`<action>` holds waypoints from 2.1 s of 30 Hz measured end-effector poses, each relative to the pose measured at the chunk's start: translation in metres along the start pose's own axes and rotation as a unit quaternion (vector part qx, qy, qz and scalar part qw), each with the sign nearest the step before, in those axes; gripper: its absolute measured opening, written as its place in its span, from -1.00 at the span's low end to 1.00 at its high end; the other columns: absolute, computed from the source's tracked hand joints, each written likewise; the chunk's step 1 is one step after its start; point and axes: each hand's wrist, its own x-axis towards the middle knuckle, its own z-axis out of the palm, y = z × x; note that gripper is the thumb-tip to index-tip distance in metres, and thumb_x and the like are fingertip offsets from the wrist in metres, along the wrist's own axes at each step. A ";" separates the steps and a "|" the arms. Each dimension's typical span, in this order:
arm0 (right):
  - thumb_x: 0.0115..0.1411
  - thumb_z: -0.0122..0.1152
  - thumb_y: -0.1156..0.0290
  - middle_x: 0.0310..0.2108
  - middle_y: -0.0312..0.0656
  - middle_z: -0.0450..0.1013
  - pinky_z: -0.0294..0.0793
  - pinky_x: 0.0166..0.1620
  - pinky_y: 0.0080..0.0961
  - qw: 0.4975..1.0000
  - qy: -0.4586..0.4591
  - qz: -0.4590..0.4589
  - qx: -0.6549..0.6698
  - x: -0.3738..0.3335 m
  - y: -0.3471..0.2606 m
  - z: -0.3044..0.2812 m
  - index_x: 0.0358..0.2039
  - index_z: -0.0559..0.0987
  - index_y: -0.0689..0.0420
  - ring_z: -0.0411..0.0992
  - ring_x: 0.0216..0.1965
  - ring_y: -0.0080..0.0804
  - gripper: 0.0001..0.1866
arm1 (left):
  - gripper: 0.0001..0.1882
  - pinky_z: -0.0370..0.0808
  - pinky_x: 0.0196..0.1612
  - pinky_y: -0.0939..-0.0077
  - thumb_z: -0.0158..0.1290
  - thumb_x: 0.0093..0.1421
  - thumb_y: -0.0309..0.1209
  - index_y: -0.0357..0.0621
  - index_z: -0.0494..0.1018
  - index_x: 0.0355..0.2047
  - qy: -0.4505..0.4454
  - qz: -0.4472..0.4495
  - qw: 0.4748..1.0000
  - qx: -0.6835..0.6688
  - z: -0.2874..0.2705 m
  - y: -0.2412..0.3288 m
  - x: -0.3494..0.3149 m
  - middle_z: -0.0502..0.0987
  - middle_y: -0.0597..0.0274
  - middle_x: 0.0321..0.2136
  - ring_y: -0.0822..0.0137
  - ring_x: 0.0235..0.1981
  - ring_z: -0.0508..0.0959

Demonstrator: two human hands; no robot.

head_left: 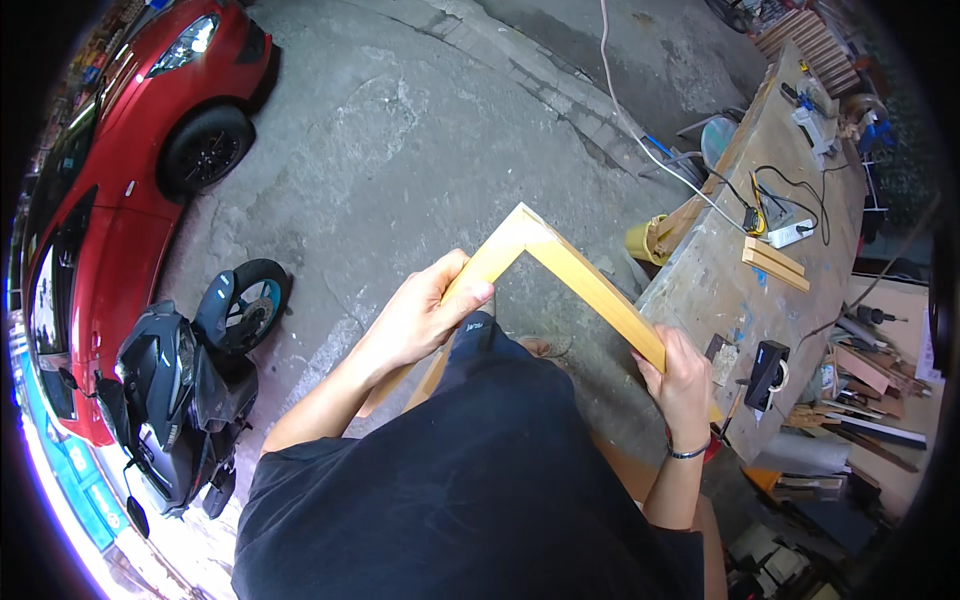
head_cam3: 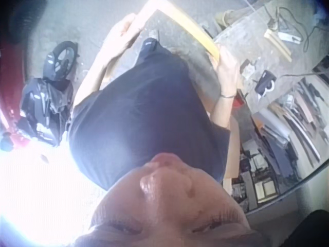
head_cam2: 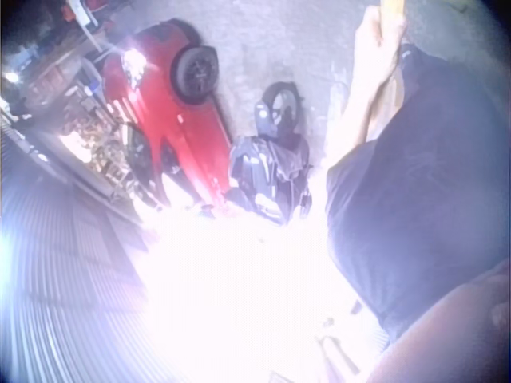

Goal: The person assembles a wooden frame by nailing two pieces of wood together at a corner using a hammer and nails. They then fit the frame into a cardboard box to check alignment and later place it on a workbench.

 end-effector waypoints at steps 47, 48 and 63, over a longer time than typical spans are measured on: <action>0.27 0.27 0.55 -0.30 -0.06 0.49 0.50 -0.15 -0.31 0.927 0.161 -0.095 0.325 0.096 -0.148 0.077 -0.20 0.58 0.24 0.49 -0.26 -0.13 -0.89 | -0.56 0.59 -0.32 0.48 0.53 -0.06 -0.21 -0.13 0.58 -0.28 0.100 0.310 0.932 0.161 -0.031 -0.009 0.007 0.69 0.20 -0.39 0.28 -0.41 0.71; 0.27 0.27 0.55 -0.31 -0.06 0.49 0.50 -0.16 -0.31 0.927 0.163 -0.099 0.323 0.099 -0.150 0.078 -0.20 0.58 0.24 0.49 -0.26 -0.13 -0.89 | -0.56 0.59 -0.32 0.48 0.52 -0.06 -0.21 -0.13 0.58 -0.28 0.109 0.312 0.932 0.151 -0.033 -0.009 0.007 0.69 0.20 -0.39 0.28 -0.41 0.71; 0.31 0.29 0.49 -0.30 -0.19 0.44 0.43 -0.26 -0.54 0.875 -0.009 -0.103 0.473 0.161 -0.147 0.089 -0.26 0.59 0.23 0.41 -0.40 -0.48 -0.91 | -0.58 0.57 -0.33 0.34 0.49 -0.06 -0.28 -0.07 0.56 -0.23 0.232 0.267 0.912 0.208 -0.063 -0.007 0.015 0.68 0.20 -0.40 0.12 -0.36 0.71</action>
